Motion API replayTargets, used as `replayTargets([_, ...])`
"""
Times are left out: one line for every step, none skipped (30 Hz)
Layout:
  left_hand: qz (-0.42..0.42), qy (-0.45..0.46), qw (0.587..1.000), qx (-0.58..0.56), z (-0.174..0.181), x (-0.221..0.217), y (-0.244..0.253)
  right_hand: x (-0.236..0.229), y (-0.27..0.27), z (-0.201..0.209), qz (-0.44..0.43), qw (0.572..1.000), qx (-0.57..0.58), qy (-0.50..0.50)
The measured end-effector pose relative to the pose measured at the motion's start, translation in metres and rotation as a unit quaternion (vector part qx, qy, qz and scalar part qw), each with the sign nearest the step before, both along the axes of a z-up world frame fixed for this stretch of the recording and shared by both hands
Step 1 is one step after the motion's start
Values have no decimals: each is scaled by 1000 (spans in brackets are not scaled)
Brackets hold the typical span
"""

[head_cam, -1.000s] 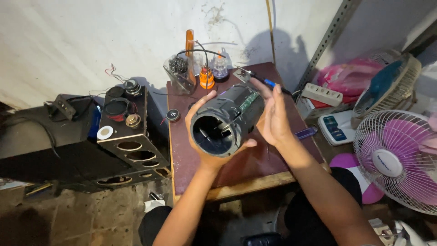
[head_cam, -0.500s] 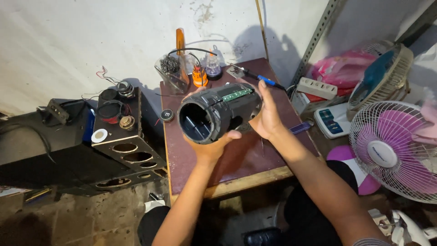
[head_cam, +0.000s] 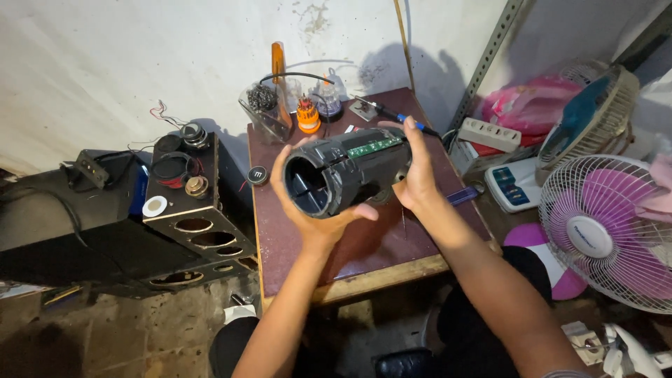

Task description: The person assembles a speaker unit by hand, placing a speaker driver into a cylindrical enclosure and connecting wires. They then place the assembled unit on the table and handle a second speaker driver.

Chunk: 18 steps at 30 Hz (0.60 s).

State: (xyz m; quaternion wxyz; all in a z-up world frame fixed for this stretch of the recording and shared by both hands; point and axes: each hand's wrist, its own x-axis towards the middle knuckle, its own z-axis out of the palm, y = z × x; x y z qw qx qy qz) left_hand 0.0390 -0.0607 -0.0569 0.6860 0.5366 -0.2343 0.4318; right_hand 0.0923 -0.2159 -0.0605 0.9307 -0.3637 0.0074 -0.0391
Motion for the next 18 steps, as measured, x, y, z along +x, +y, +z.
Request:
replayTargets([1, 0, 1000, 0, 1, -1, 3, -2, -1, 3, 1, 1000, 0, 0])
replayTargets([16, 8, 1000, 13, 2, -1, 5, -3, -2, 5, -12, 1000, -5, 4])
replayTargets([31, 17, 999, 26, 3, -2, 8, -5, -3, 7, -24, 1000, -11, 8])
replayTargets([32, 17, 999, 26, 11, -5, 16, -6, -2, 10, -23, 1000, -11, 9])
replayTargets([61, 33, 995, 76, 18, -9, 23, -7, 0, 12, -59, 998, -30, 5])
replayTargets([89, 49, 987, 126, 26, -12, 29, -9, 0, 15, -96, 994, -48, 1])
replayTargets([89, 50, 987, 126, 32, -13, 32, -13, 1, 19, -96, 994, -48, 1])
replayTargets([73, 62, 983, 159, 38, -15, 36, -16, 2, 24, -123, 990, -65, 3])
replayTargets([56, 74, 977, 191, 44, -16, 40, -20, 4, 29, -150, 985, -82, 4])
replayTargets([57, 74, 977, 192, 42, -15, 42, -20, 4, 28, -149, 985, -82, 5])
replayTargets([26, 85, 977, 192, 41, -13, 45, -20, 3, 27, -158, 981, -112, -7])
replayTargets([-7, 97, 977, 192, 39, -12, 48, -20, 3, 26, -167, 976, -142, -18])
replayTargets([-6, 97, 977, 192, 37, -13, 46, -25, 5, 32, -166, 976, -142, -18])
replayTargets([-25, 107, 979, 169, 34, -14, 44, -29, 7, 37, -169, 968, -181, -25])
replayTargets([-43, 117, 981, 147, 32, -15, 42, -34, 9, 42, -173, 960, -220, -31])
replayTargets([-42, 118, 981, 147, 28, -14, 43, -29, 6, 35, -171, 960, -220, -31])
replayTargets([-33, 124, 984, 127, 23, -12, 45, -24, 4, 28, -185, 955, -225, -50])
replayTargets([-24, 130, 985, 107, 19, -11, 47, -19, 1, 21, -199, 950, -230, -69])
